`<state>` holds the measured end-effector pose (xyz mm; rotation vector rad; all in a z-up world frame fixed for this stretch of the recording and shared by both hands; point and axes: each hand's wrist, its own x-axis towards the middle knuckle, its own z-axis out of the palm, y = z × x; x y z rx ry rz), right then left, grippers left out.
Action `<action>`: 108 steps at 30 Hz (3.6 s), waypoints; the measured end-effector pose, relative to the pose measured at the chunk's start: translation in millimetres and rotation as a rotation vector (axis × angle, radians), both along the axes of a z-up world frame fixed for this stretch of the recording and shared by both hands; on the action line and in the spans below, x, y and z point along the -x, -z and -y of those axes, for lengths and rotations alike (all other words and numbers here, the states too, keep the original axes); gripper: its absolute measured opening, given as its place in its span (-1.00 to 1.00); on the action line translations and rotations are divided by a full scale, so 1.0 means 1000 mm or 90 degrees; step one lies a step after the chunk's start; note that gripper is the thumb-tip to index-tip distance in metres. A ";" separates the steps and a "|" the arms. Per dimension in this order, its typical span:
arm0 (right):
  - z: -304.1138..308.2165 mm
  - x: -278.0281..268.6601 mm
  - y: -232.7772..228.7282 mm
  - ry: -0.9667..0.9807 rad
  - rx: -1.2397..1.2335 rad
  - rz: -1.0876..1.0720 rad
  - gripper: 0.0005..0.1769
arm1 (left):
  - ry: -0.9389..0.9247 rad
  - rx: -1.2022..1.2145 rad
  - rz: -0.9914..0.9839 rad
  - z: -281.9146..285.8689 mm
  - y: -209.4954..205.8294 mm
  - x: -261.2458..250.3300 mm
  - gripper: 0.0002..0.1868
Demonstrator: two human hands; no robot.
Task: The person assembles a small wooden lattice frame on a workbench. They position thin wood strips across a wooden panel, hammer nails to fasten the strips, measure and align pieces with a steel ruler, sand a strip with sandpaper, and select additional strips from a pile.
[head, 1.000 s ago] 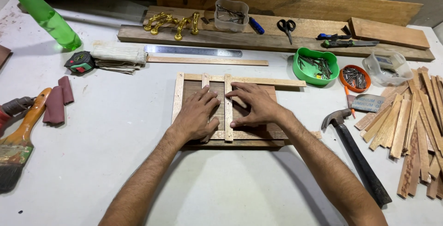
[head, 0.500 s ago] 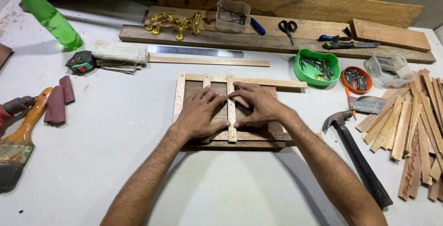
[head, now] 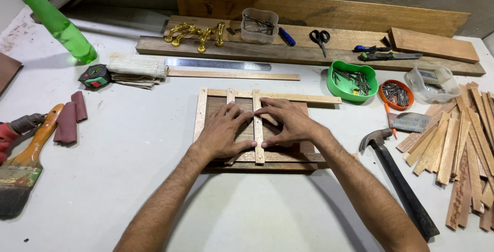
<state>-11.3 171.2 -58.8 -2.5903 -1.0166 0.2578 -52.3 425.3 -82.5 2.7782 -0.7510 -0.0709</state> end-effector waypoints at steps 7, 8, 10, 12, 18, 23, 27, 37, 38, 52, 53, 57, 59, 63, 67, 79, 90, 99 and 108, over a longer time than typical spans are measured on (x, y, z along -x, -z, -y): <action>0.027 -0.041 0.017 0.087 -0.093 -0.010 -0.29 | -0.003 -0.022 -0.018 0.001 0.000 0.001 -0.04; 0.033 -0.050 0.024 0.097 -0.078 0.076 -0.41 | -0.005 -0.027 -0.012 0.001 0.003 0.000 -0.01; 0.040 -0.061 0.028 0.105 -0.063 0.163 -0.52 | -0.007 -0.031 -0.004 0.000 0.004 -0.002 0.02; 0.041 -0.062 0.025 0.165 -0.033 0.079 -0.66 | -0.001 -0.025 -0.030 -0.002 0.003 -0.001 0.06; 0.042 -0.065 0.021 0.159 -0.041 0.063 -0.67 | -0.011 -0.039 -0.063 0.000 -0.003 -0.002 0.12; 0.043 -0.067 0.014 0.140 -0.026 0.046 -0.64 | -0.010 -0.048 -0.067 0.001 -0.010 -0.002 0.12; 0.045 -0.071 0.017 0.151 -0.033 0.011 -0.62 | -0.013 -0.060 -0.081 0.001 -0.013 -0.001 0.11; 0.038 -0.060 0.002 0.186 0.027 -0.006 -0.61 | -0.010 -0.059 -0.077 0.003 -0.013 -0.002 0.15; 0.039 -0.061 0.004 0.177 0.019 0.015 -0.59 | -0.011 -0.063 -0.075 0.004 -0.015 -0.002 0.13; 0.163 0.052 -0.046 0.288 -0.069 0.108 -0.55 | 0.053 0.116 0.117 0.049 -0.060 -0.053 -0.63; 0.177 0.061 -0.050 0.312 -0.058 0.115 -0.57 | 0.068 0.120 0.129 0.063 -0.071 -0.054 -0.63; 0.230 0.095 -0.060 0.411 -0.044 0.105 -0.60 | 0.131 0.107 0.114 0.130 -0.085 -0.071 -0.63; 0.257 0.107 -0.068 0.430 -0.035 0.129 -0.62 | 0.170 0.104 0.139 0.164 -0.095 -0.073 -0.64; 0.300 0.114 -0.073 0.490 -0.025 0.130 -0.66 | 0.226 0.077 0.149 0.225 -0.108 -0.081 -0.65; 0.334 0.088 -0.064 0.526 -0.056 0.161 -0.72 | 0.255 0.072 0.126 0.280 -0.110 -0.095 -0.64; 0.390 -0.034 -0.013 0.581 -0.058 0.113 -0.84 | 0.323 0.064 0.092 0.384 -0.057 -0.157 -0.66; 0.379 -0.082 0.014 0.608 0.025 -0.009 -0.82 | 0.346 0.081 0.098 0.401 -0.038 -0.168 -0.67; 0.377 -0.072 0.013 0.653 -0.032 -0.031 -0.81 | 0.338 0.184 0.119 0.393 -0.049 -0.156 -0.74; 0.379 -0.050 0.009 0.674 -0.106 0.019 -0.66 | 0.334 0.251 0.182 0.374 -0.062 -0.135 -0.78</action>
